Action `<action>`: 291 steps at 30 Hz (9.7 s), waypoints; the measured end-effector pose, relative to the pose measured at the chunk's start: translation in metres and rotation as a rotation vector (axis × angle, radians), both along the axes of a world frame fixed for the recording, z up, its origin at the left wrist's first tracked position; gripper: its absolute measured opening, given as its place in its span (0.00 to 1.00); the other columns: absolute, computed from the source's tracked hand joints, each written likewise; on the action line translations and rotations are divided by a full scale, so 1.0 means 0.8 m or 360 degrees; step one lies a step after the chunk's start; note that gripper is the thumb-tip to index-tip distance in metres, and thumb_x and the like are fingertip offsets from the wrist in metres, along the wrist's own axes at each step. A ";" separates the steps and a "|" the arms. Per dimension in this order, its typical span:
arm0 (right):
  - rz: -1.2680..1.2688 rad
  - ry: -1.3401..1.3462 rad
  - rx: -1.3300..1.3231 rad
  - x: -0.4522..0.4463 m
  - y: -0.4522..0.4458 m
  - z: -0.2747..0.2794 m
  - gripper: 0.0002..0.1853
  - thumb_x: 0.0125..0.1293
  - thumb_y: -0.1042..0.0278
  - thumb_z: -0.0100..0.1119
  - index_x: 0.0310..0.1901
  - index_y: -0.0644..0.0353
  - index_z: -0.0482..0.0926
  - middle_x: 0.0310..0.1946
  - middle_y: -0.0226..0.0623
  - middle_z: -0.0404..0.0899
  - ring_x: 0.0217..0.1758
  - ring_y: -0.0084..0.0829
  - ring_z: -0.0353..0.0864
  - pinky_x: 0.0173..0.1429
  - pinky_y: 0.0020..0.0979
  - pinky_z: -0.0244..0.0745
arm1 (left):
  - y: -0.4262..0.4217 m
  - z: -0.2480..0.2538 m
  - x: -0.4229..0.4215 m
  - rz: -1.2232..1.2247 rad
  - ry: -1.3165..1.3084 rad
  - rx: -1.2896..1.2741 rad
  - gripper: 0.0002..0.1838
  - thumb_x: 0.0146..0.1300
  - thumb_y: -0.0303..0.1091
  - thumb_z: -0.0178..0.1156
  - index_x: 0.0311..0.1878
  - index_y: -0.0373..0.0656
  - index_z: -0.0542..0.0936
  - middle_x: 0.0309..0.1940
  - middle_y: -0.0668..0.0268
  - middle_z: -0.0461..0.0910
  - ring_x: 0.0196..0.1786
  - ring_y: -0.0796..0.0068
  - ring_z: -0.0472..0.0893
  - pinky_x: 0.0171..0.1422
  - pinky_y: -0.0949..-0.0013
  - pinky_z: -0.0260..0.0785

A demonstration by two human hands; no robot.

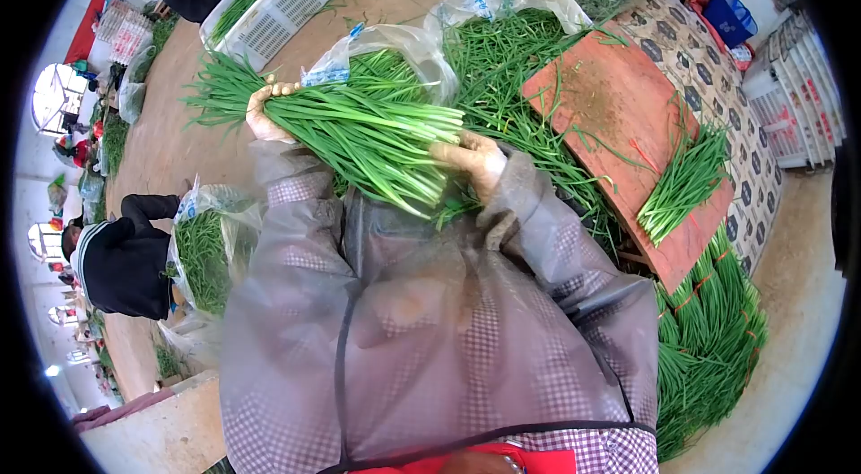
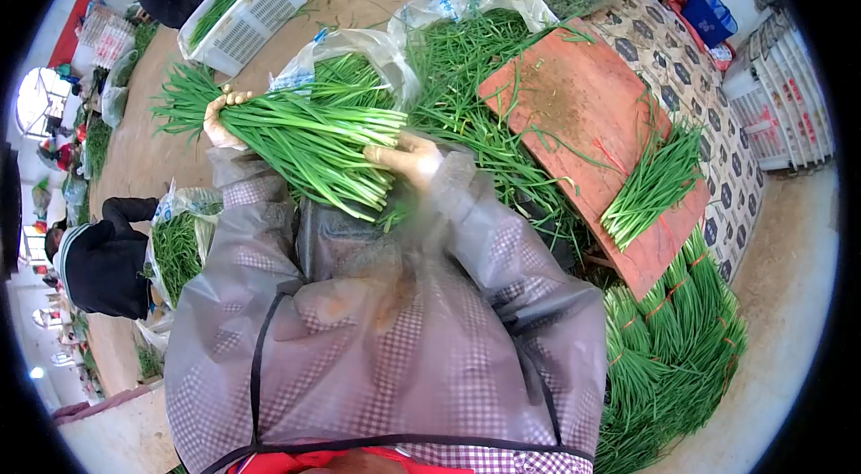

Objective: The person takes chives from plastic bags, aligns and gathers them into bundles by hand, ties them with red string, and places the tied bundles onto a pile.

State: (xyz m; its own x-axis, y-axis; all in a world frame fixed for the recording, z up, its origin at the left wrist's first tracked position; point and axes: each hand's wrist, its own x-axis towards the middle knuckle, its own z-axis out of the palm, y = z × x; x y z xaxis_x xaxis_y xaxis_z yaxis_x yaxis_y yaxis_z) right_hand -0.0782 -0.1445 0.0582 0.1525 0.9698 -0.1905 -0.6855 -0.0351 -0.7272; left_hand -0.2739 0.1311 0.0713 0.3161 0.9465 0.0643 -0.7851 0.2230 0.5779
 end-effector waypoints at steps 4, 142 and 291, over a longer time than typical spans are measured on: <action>-0.0079 0.0281 -0.0119 -0.013 0.023 -0.008 0.22 0.58 0.78 0.61 0.56 0.66 0.73 0.47 0.44 0.80 0.48 0.35 0.82 0.56 0.36 0.77 | -0.006 0.006 0.006 -0.0006 0.0065 0.0046 0.12 0.54 0.29 0.55 0.40 0.35 0.72 0.26 0.67 0.71 0.32 0.69 0.72 0.52 0.59 0.66; -0.0174 0.0406 0.0652 0.012 -0.021 0.083 0.34 0.57 0.67 0.58 0.66 0.56 0.60 0.59 0.38 0.69 0.60 0.34 0.72 0.63 0.37 0.70 | -0.235 0.125 0.218 -0.1117 0.0579 0.0481 0.37 0.55 0.24 0.60 0.69 0.38 0.58 0.58 0.56 0.71 0.54 0.63 0.76 0.59 0.61 0.69; -0.0748 0.0426 0.1474 0.233 -0.124 0.060 0.33 0.65 0.55 0.55 0.69 0.57 0.58 0.41 0.26 0.74 0.47 0.28 0.74 0.60 0.43 0.70 | -0.267 0.104 0.207 -0.0768 0.1277 0.1652 0.16 0.60 0.38 0.65 0.48 0.42 0.82 0.35 0.64 0.82 0.39 0.75 0.81 0.44 0.73 0.73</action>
State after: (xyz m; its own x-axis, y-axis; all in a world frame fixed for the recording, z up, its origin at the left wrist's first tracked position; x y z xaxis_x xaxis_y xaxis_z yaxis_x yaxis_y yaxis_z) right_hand 0.1078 -0.2441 0.1062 0.6102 0.6092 0.5065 -0.6278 0.7618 -0.1598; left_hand -0.1084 -0.0824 0.1548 0.8773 0.3673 0.3088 -0.1350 -0.4285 0.8934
